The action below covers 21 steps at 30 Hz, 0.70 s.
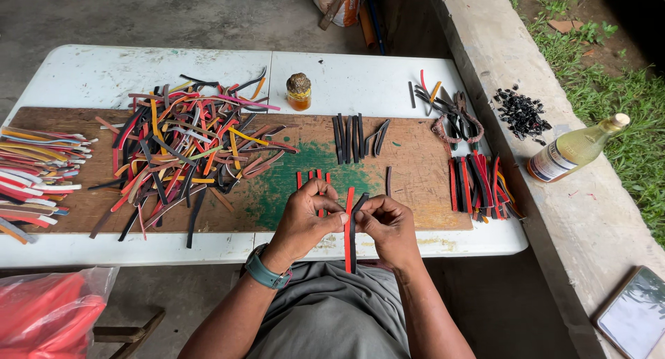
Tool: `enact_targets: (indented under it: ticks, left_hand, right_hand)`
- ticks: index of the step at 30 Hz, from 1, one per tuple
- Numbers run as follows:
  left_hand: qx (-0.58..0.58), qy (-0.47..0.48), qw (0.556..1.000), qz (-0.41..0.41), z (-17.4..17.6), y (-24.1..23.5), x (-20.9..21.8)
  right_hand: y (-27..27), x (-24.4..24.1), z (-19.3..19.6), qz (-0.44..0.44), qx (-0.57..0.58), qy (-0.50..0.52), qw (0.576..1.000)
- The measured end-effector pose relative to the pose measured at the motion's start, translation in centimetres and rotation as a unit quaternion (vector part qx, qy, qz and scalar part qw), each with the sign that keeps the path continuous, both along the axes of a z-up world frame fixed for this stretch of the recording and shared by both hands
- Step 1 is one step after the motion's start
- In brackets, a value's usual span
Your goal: The person repeatedly picks up red and black rubber strips from a wooden board, aligns them side by side, and places them into a growing stack on the right. The person handles the strips by hand without using tools.
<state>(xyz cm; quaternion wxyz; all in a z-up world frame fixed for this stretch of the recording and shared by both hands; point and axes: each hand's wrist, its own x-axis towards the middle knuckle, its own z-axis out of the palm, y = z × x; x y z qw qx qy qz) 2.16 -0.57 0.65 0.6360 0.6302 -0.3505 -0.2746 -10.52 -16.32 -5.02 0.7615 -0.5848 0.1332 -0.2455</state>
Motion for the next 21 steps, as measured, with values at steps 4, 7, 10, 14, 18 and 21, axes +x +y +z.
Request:
enact_targets:
  ticks: [4,7,10,14,18,21]
  left_hand:
    - [-0.015,-0.035,0.999,0.009,-0.68,-0.20,-0.21]
    - [-0.020,-0.045,0.999,0.011,-0.99,-0.38,-0.34]
    - [-0.002,-0.044,0.999,0.014,-1.03,-0.56,-0.49]
    - [-0.013,-0.192,0.981,0.020,-0.79,-0.39,-0.62]
    - [0.046,-0.071,0.996,-0.012,-0.47,-0.30,-0.38]
    - [0.032,-0.079,0.996,-0.016,-0.40,-0.26,-0.12]
  right_hand:
    - [0.16,-0.04,0.43,-0.011,-0.004,0.025,1.000]
    - [0.12,0.07,0.54,-0.001,0.026,0.019,0.999]
    - [-0.02,0.05,0.48,0.009,0.029,0.019,0.999]
    - [-0.12,-0.09,0.33,0.005,0.006,0.039,0.999]
    - [-0.20,-0.15,0.22,0.013,-0.001,0.044,0.999]
    - [-0.08,-0.09,0.08,0.023,0.014,0.040,0.999]
